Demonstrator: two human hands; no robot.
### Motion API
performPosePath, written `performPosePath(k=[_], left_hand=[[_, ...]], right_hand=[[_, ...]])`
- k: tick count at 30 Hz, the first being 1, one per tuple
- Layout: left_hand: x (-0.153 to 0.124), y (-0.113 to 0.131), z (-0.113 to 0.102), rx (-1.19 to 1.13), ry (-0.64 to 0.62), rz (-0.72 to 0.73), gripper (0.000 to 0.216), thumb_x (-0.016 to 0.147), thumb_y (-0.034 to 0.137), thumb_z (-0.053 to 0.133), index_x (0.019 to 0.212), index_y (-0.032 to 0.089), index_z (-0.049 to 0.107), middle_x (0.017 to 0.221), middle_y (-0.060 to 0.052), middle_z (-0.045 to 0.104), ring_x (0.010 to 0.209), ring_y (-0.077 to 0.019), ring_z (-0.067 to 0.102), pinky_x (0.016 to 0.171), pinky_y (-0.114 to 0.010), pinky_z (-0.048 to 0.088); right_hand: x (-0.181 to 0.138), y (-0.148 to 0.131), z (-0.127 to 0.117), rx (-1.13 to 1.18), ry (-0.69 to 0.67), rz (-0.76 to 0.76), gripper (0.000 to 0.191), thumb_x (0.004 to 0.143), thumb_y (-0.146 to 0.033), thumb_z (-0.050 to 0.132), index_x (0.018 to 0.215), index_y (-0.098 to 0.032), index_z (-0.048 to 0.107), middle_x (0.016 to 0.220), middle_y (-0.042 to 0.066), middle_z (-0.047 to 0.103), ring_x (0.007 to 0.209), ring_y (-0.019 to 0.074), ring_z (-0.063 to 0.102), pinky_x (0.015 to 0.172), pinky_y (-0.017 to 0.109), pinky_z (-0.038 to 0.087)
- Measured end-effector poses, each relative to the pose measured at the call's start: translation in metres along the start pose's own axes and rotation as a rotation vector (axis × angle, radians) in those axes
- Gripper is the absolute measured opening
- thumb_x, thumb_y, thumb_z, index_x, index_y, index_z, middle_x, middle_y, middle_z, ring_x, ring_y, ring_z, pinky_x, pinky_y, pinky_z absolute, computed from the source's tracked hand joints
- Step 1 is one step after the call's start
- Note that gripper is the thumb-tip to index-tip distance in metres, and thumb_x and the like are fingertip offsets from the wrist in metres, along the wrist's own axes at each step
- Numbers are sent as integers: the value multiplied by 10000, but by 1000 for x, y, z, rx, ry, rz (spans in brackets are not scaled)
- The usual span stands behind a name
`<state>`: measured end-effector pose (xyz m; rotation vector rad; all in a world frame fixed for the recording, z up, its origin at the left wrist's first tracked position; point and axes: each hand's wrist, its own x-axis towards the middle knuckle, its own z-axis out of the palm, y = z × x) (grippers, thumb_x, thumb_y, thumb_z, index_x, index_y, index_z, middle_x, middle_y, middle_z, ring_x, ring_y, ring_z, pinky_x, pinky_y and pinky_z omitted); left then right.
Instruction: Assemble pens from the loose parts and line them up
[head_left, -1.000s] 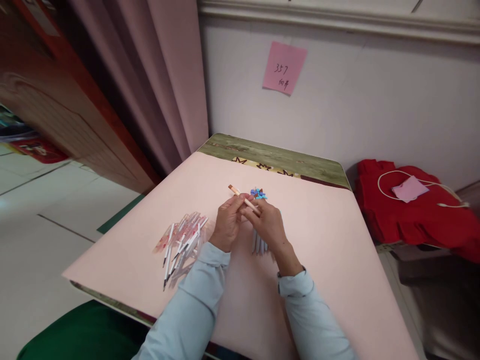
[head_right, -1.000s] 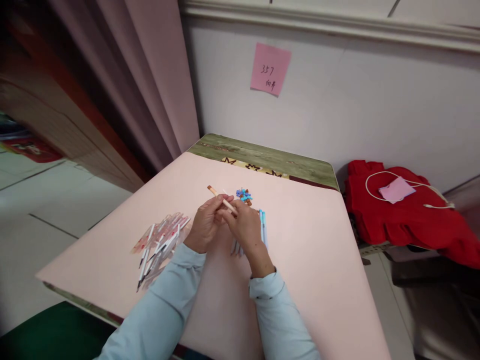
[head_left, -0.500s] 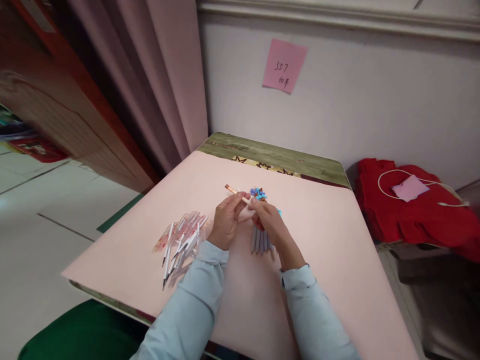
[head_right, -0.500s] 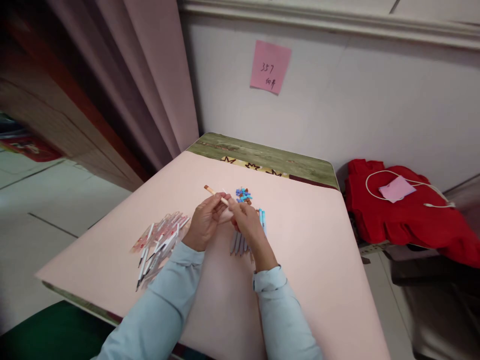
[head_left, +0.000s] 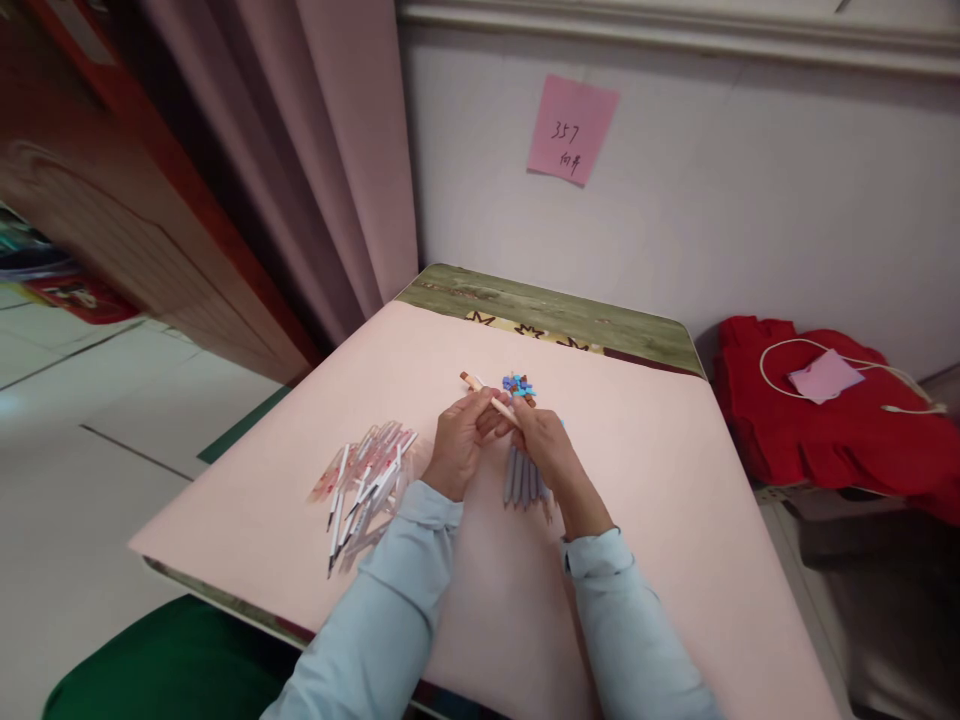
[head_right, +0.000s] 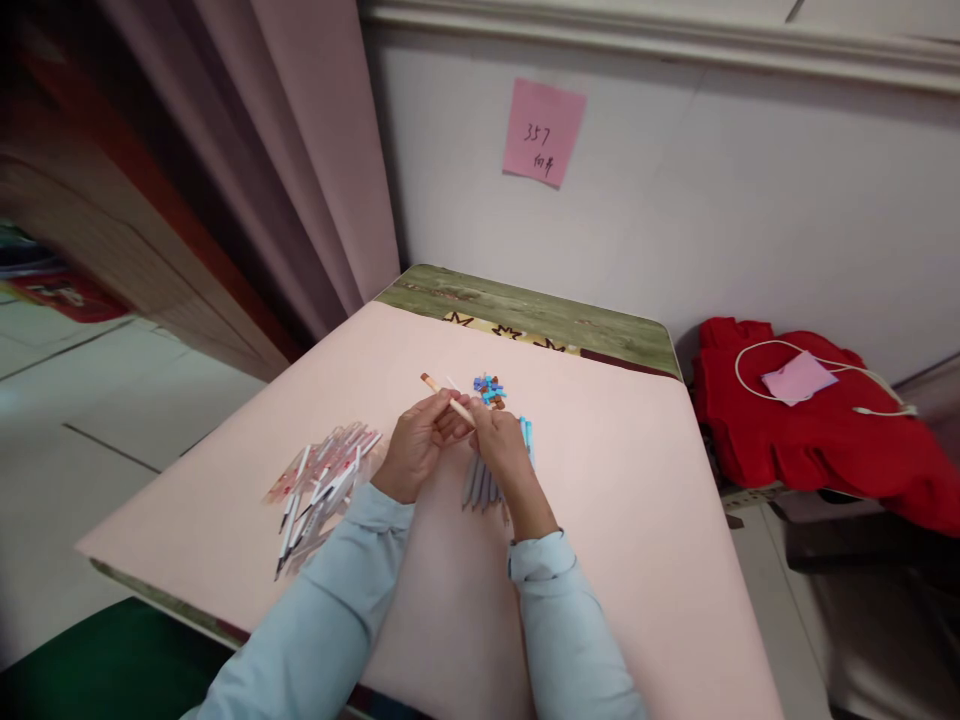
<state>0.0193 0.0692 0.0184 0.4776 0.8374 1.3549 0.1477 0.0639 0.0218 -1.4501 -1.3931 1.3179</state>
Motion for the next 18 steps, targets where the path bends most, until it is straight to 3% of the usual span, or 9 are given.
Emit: performPosePath(k=[3,6,9,13,18], left_hand=[[1,2,-3,0,52,53,277,744,342,778,877,116,690,851,-66,722,721,-127,691,678,-235,562],[2,3,-6,74,78,51,295,752,356,767,899,112,689,867,-79,725,696,-132,697,665,-249,581],[4,1,-7,176,129,28,310,731,355,776,885,106,675,805,-87,722,640,-146,695,601,-253,577],[10,-1,-13,337,224,140,294,735,386,744,798,118,641,702,-56,688,561,-138,663,554,-260,557],[15,1,-26,885,277,296,265,791,414,643,713,160,638,562,3,609,468,-142,593,492,-257,462]], right_hand=[[3,5,-2,19,53,-53,434,787,-602,610,716,-177,665,556,-12,574,495,115,481,501,229,364],[6,10,-6,8,133,-87,375,678,-536,735,778,-184,653,590,-30,584,521,112,478,510,221,355],[7,14,-17,-56,159,-84,367,656,-513,747,784,-182,652,568,-43,562,511,110,462,507,223,336],[5,15,-38,-169,193,-40,318,666,-476,732,778,-183,678,576,-31,600,531,131,505,527,236,351],[2,7,-42,-385,354,-70,181,749,-387,662,807,-230,731,675,-7,690,642,171,602,596,255,386]])
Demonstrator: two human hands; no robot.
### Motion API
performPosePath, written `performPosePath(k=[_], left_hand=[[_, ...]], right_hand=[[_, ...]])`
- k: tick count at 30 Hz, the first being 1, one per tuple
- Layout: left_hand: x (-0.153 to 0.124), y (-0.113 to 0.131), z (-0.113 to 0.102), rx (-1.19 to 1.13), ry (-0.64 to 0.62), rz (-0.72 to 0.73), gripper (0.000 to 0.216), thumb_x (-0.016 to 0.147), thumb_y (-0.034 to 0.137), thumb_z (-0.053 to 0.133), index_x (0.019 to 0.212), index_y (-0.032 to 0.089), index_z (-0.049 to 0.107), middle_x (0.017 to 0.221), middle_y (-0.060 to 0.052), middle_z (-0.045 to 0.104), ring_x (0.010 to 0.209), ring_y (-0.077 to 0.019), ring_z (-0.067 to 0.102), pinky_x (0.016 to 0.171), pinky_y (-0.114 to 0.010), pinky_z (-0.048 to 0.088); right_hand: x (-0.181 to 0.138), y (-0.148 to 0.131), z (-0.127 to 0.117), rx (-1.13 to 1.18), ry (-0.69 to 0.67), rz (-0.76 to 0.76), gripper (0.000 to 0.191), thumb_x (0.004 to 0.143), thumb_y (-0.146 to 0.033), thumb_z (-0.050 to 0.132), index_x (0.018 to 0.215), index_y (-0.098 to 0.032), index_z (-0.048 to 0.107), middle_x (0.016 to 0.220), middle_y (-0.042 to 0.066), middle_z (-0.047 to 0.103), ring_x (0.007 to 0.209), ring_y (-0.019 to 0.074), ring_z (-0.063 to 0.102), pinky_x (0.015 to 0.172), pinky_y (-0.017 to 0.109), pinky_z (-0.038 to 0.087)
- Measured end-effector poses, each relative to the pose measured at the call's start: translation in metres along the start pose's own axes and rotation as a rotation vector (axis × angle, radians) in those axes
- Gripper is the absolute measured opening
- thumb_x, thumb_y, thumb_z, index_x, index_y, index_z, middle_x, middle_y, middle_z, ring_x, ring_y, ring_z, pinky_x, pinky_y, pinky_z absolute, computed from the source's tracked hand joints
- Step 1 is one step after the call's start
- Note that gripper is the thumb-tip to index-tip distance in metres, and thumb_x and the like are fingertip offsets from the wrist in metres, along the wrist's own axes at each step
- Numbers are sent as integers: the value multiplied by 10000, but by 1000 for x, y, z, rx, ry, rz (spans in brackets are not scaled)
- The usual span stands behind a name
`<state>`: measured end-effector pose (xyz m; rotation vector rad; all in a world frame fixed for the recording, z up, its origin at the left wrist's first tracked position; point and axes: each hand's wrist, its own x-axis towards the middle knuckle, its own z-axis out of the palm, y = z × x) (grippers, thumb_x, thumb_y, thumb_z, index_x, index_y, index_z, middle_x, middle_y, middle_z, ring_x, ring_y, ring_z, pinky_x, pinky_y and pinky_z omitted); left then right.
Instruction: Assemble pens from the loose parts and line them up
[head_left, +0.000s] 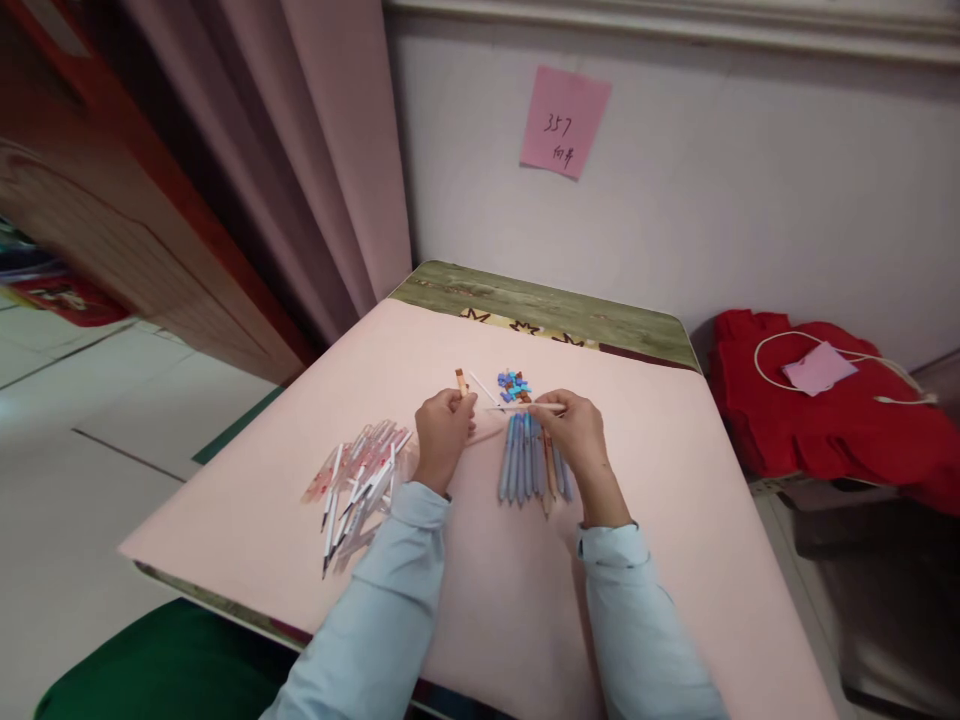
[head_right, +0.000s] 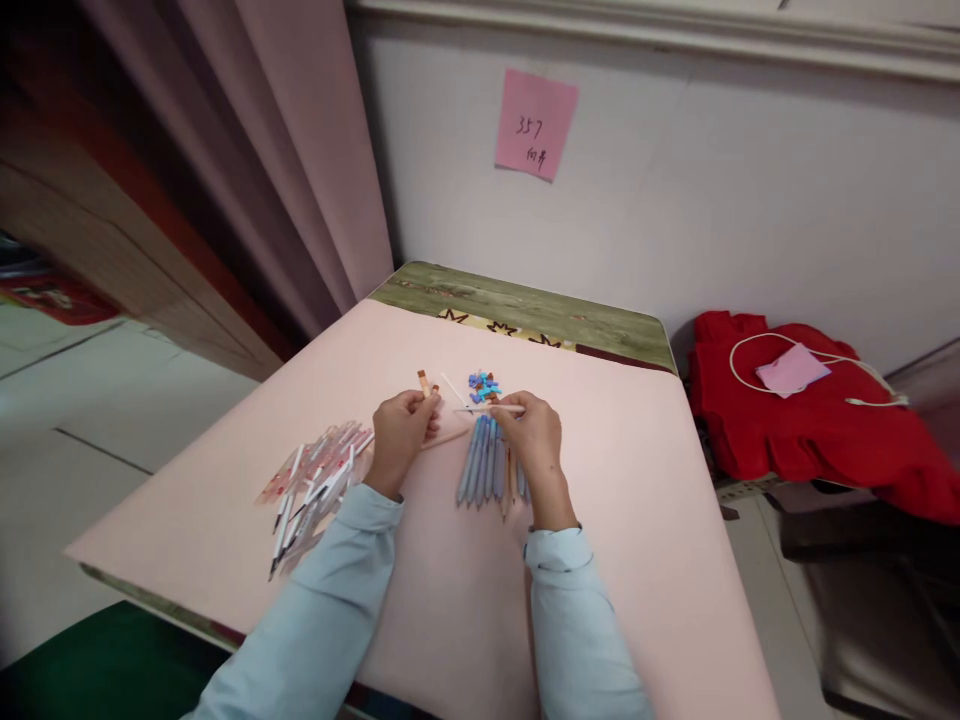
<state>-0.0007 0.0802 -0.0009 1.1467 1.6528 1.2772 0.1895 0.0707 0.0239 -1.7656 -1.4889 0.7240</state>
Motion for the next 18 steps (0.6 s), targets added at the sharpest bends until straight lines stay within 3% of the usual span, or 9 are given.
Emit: performPosePath(k=[4,9,13,15,18], left_hand=[[3,-2,-3,399,26,159,208,784,367,647,704,178,681,586,-13,641,585,-165,622,581,-261,410],[2,1,-3,534,10,182,206,823,333,601,731,176,698,659,-33,690,671,-178,634,628,-266,376],[-1,6,-4,644,11,188,210,829,325,597,750,169,714,738,-62,722,725,-201,643,662,-288,365],[-3,9,-5,690,18,171,235,828,366,607,751,173,717,771,-76,733,758,-219,648,671,-296,362],[-4,9,-6,729,17,151,304,824,455,615,732,183,714,782,-91,737,769,-237,648,663,-304,352]], right_hand=[[-7,-19,8,-95,79,-165,183,811,-306,591,886,-257,751,804,4,729,670,164,611,652,268,408],[-16,-38,-4,-180,147,-256,160,828,-285,594,856,-264,750,837,2,719,657,144,600,669,267,409],[-21,-47,-18,-120,189,-297,154,829,-309,611,891,-246,738,848,7,721,628,137,592,672,267,420],[-22,-47,-15,-95,166,-307,174,842,-304,594,928,-244,733,869,14,728,637,141,600,671,264,426],[-21,-41,5,-115,28,-291,188,857,-262,558,914,-243,737,890,22,740,708,158,638,691,258,436]])
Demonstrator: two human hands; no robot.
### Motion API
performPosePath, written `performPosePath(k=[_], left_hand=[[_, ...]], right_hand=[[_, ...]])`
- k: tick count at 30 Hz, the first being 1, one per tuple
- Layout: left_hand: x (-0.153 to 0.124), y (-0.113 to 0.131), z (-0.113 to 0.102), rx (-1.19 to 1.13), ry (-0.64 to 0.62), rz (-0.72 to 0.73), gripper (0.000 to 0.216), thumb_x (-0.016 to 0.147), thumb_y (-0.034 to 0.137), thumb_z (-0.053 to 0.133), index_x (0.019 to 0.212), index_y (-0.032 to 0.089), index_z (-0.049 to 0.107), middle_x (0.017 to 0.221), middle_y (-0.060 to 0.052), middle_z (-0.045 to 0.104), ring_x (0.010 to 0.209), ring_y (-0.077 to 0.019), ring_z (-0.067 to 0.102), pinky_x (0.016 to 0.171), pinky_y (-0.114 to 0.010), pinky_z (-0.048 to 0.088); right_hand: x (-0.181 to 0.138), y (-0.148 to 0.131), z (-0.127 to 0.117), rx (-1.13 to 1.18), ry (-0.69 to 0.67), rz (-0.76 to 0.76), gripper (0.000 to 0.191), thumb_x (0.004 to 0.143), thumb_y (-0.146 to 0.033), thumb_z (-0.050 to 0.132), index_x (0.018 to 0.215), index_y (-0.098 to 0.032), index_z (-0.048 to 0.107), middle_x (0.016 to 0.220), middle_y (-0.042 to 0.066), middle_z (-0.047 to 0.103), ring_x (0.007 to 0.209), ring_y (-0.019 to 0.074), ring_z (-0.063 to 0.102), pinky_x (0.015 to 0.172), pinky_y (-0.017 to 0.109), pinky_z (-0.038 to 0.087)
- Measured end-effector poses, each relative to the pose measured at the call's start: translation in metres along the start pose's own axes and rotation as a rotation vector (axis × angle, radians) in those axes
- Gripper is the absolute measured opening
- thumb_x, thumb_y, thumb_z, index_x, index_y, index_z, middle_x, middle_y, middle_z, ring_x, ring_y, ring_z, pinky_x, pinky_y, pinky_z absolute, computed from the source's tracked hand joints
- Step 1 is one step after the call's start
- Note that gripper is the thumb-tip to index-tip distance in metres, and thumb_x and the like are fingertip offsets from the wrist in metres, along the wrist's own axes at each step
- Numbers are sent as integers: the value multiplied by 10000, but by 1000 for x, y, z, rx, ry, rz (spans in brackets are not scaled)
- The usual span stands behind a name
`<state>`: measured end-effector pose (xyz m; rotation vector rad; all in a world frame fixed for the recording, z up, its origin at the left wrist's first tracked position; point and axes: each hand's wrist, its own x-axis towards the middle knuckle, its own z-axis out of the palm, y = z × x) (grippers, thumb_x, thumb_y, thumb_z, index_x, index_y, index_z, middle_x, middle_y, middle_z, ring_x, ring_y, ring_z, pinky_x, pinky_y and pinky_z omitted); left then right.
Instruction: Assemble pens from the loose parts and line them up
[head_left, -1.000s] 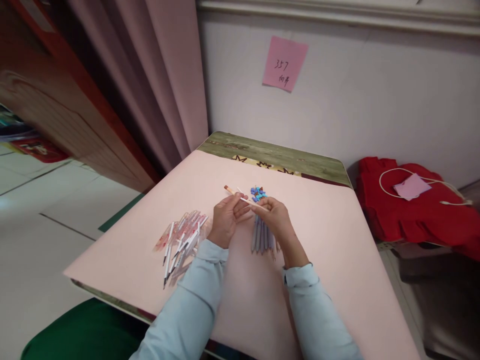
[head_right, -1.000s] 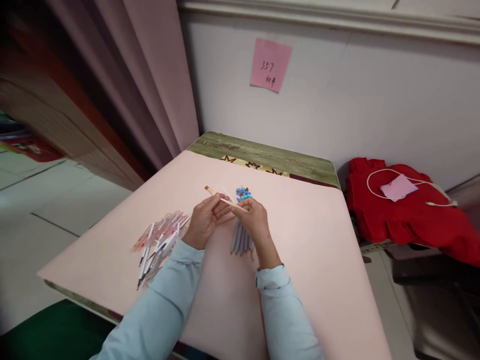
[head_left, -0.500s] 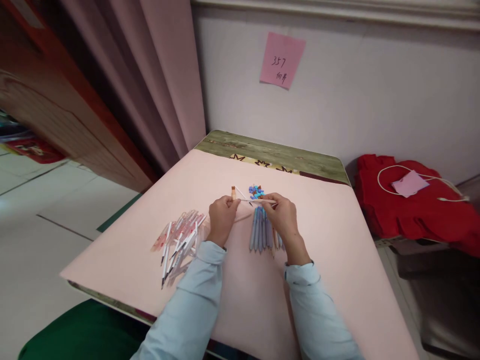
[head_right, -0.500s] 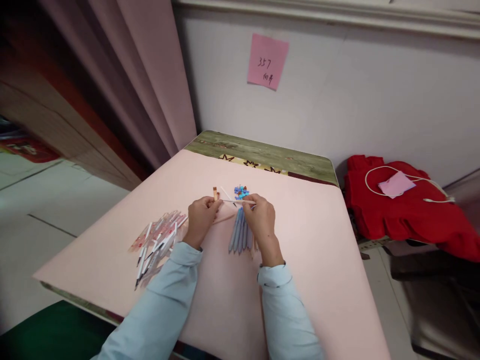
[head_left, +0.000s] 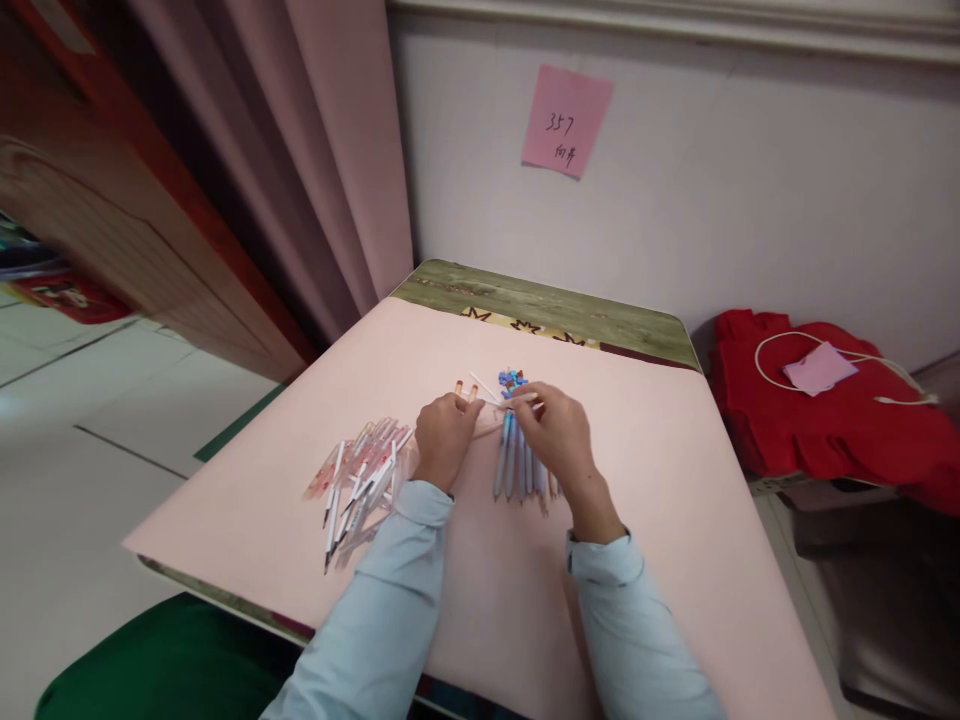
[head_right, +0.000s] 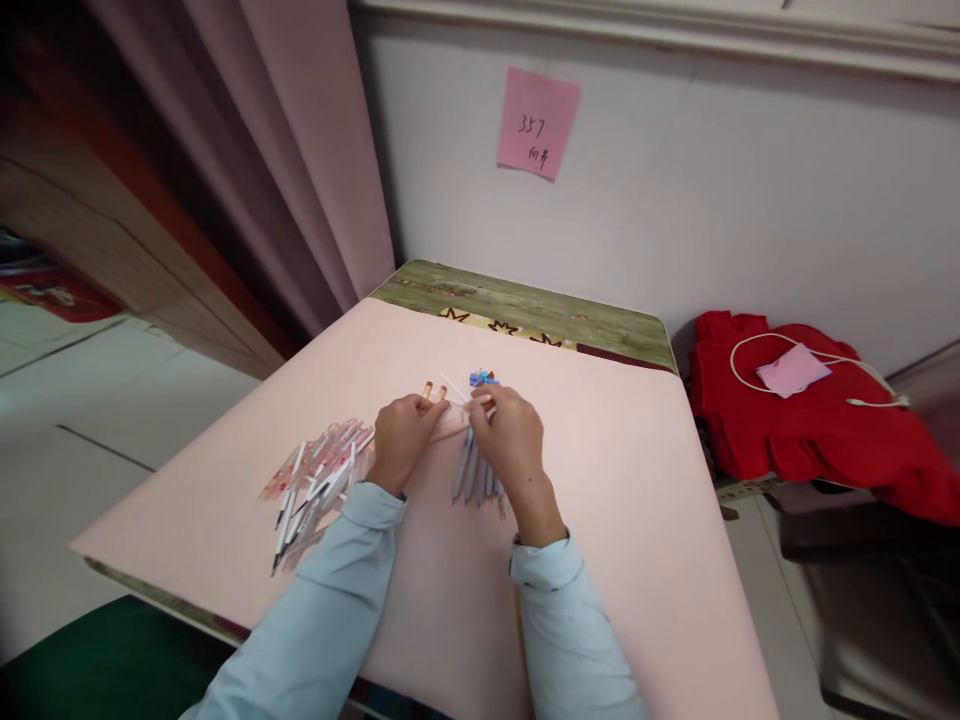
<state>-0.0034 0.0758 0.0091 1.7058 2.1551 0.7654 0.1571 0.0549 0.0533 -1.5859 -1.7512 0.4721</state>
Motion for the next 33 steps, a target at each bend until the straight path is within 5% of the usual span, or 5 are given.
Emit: performPosePath(k=[7,12,18,28,33], left_hand=[[4,-6,0,5,78,38,352,928,369,456,751,179,695,757,-90,721,723,-216,631,641,-304,318],[5,-6,2,-83,101,35,265,896,321,481,765,184,666,731,-58,698,691,-193,609,636,-287,327],[0,1,1,-188,-50,90,281,833,354,536,619,191,616,629,-32,650,628,-170,573,612,-274,338],[1,2,-6,-553,-6,5,345,813,420,562,553,194,571,501,5,555,528,-133,502,574,-261,359],[-6,10,-10,-1024,-338,-34,281,764,442,672,732,163,682,681,-33,657,549,-113,511,548,-243,376]], right_hand=[[2,19,23,151,-119,106,273,842,-307,616,1090,-220,692,810,-3,742,724,164,663,712,253,458],[5,19,-1,-187,-195,215,144,826,-285,605,774,-219,722,727,23,716,722,180,650,637,256,405],[-2,-4,15,-474,-463,235,275,778,-448,700,857,-190,756,904,122,743,889,237,687,710,284,472],[-8,-18,15,-516,-401,240,186,772,-234,641,892,-137,745,920,204,733,869,301,709,688,349,507],[-1,-4,-7,-141,-275,251,164,783,-283,575,655,-190,621,666,108,695,675,233,666,615,316,468]])
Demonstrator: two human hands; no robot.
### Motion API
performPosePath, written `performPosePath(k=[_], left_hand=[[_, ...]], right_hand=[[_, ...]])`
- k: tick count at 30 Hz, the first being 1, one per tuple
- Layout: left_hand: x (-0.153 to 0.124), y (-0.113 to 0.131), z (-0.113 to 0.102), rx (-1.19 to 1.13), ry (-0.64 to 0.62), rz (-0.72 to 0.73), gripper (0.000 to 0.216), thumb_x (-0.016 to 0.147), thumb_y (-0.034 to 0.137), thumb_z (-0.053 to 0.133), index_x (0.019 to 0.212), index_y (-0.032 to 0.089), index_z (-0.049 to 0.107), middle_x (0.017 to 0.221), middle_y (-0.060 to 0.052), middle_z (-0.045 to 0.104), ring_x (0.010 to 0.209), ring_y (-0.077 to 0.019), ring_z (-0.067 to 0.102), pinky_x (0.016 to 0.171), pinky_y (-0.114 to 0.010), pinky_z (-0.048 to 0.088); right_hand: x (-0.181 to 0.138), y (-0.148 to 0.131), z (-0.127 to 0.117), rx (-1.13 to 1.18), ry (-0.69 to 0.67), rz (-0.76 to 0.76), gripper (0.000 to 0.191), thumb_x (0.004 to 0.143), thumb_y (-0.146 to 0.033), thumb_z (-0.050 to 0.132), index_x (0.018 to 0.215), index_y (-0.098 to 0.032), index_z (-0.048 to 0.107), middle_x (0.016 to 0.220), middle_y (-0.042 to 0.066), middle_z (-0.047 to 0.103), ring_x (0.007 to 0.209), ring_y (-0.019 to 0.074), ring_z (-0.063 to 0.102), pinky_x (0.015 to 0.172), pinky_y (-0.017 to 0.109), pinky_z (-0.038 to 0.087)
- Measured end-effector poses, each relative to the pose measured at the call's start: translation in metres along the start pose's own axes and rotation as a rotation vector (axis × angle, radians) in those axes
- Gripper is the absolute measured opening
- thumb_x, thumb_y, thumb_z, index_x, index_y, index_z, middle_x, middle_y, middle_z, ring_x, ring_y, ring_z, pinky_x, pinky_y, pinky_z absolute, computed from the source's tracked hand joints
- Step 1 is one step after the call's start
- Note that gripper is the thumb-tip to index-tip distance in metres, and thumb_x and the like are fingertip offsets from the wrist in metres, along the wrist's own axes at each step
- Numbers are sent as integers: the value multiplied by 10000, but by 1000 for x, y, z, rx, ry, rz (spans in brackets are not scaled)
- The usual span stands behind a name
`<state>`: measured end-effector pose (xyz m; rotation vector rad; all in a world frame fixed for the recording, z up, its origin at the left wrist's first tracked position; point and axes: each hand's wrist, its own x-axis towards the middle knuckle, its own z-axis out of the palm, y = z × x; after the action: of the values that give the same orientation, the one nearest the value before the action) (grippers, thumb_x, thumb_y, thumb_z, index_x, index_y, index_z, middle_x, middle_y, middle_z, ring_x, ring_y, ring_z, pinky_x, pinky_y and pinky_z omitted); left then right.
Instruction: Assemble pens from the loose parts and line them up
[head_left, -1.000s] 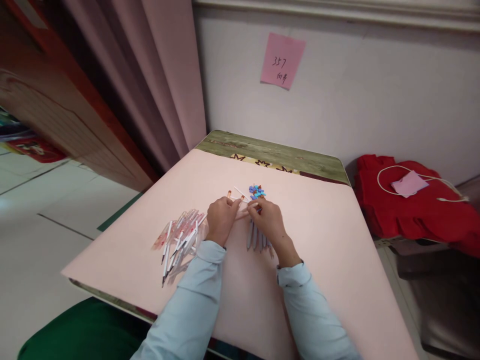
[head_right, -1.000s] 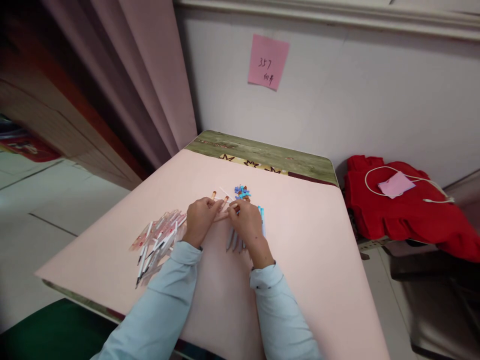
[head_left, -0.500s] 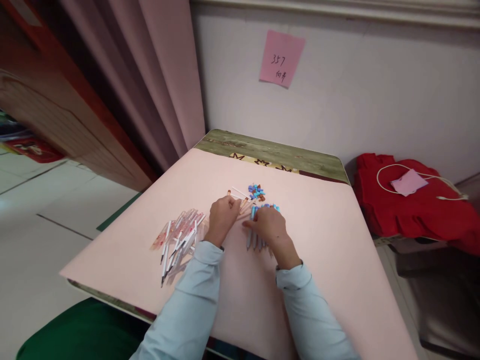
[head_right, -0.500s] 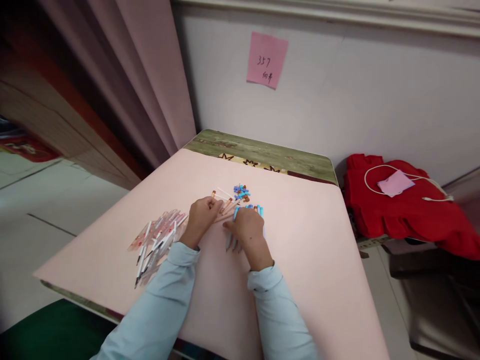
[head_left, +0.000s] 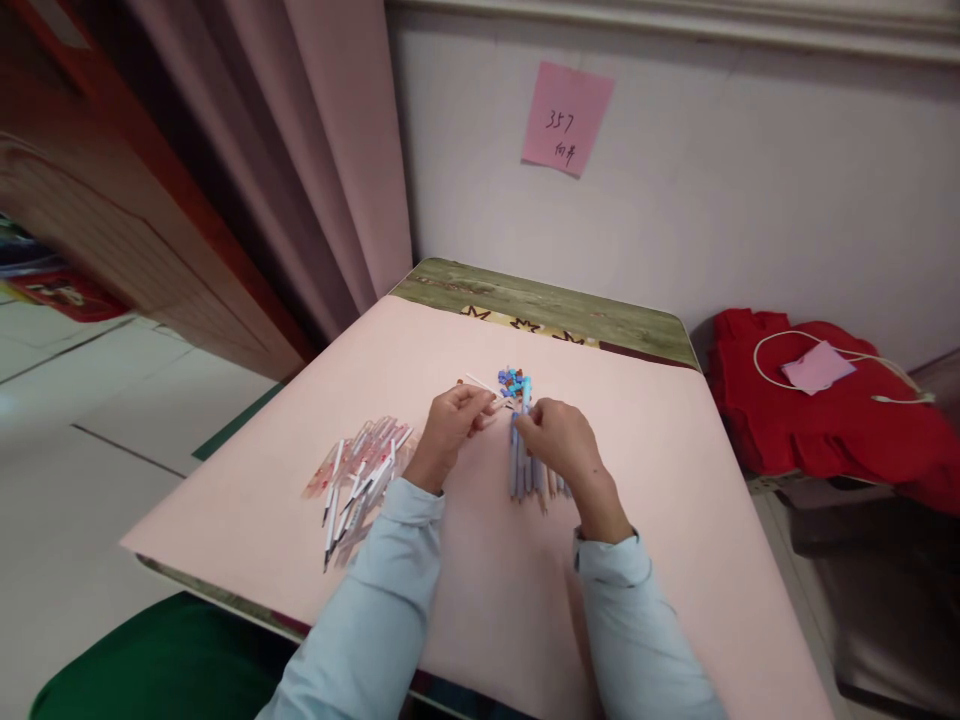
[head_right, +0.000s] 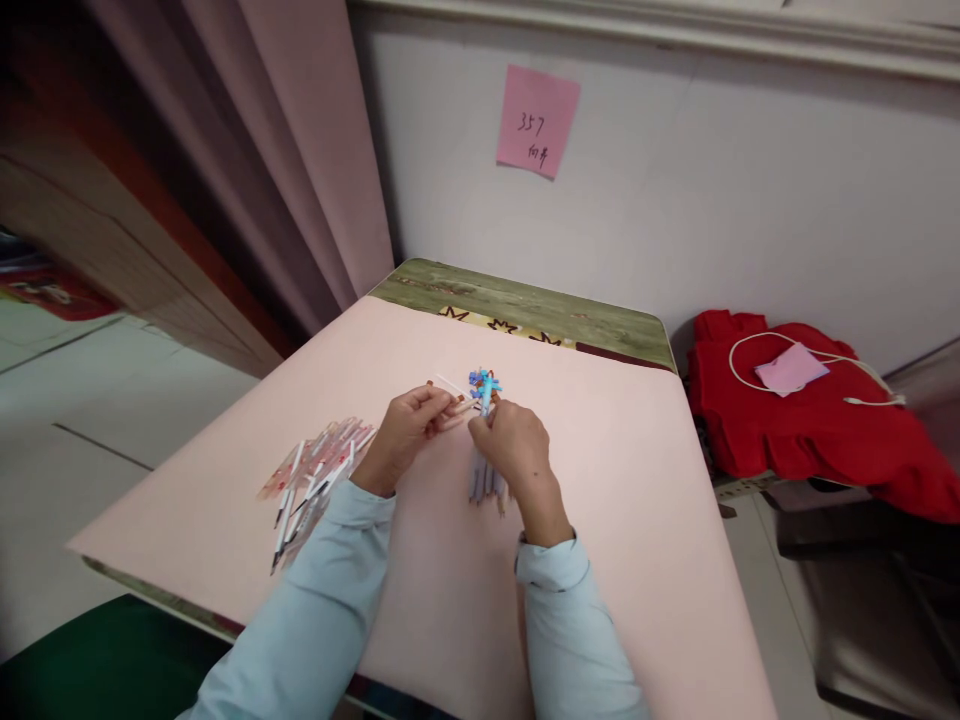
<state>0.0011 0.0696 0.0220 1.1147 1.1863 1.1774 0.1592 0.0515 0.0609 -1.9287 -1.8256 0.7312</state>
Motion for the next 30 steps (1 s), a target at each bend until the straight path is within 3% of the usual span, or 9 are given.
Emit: performPosePath(k=[3,5,10,16,18,20,24,28,30], left_hand=[[-7,7,6,-201,-271,-75,335,800,465,671,891,149,734,812,-72,700,654,-149,596,640,-275,456],[-9,9,9,-335,-347,-86,358,836,464,647,955,139,740,831,-84,705,709,-175,631,718,-314,492],[-6,6,7,-503,-216,-60,333,783,358,745,1038,145,735,972,-105,722,981,-220,664,939,-350,473],[-6,6,6,-535,-249,-64,351,810,405,714,1037,138,739,579,-7,586,910,-217,676,957,-356,477],[-5,4,7,-504,-187,-34,282,809,395,712,931,144,750,546,9,557,815,-189,668,913,-327,492],[-3,1,8,-474,-110,-19,231,796,377,720,834,151,743,578,2,591,753,-165,651,856,-300,503],[-1,-4,11,-487,-17,-59,219,776,381,726,848,174,728,868,-47,719,791,-169,662,749,-285,516],[-1,-3,12,-543,-3,-52,250,759,375,749,874,155,720,910,-55,722,791,-145,663,773,-276,519],[-2,-2,11,-571,-10,-61,260,747,370,760,867,143,716,898,-54,719,756,-132,654,755,-272,522]], right_hand=[[2,4,-1,579,-203,-61,168,819,-347,553,728,-207,560,601,13,648,556,160,605,551,264,447],[4,4,5,870,-291,-67,244,823,-433,580,748,-205,539,610,-19,610,527,126,558,530,244,433],[7,3,18,1101,-431,-11,445,796,-593,639,674,-192,490,548,-64,452,455,66,382,446,201,307],[7,-4,24,1280,-702,116,436,793,-626,622,763,-203,522,461,-145,171,411,53,61,403,207,91],[6,-7,26,1231,-640,60,441,790,-637,612,738,-207,525,453,-135,201,401,57,103,404,212,129],[5,-8,29,1105,-450,-49,436,791,-622,618,694,-206,532,445,-109,296,395,63,215,416,217,196],[4,-5,32,822,-117,-154,416,779,-590,660,667,-199,574,493,-50,485,459,96,428,470,231,318],[7,1,31,870,-216,-21,539,872,-668,455,672,-192,610,420,-55,408,381,98,357,418,246,259],[9,3,31,945,-251,-7,520,847,-664,499,683,-184,617,429,-63,401,388,89,346,421,237,261]])
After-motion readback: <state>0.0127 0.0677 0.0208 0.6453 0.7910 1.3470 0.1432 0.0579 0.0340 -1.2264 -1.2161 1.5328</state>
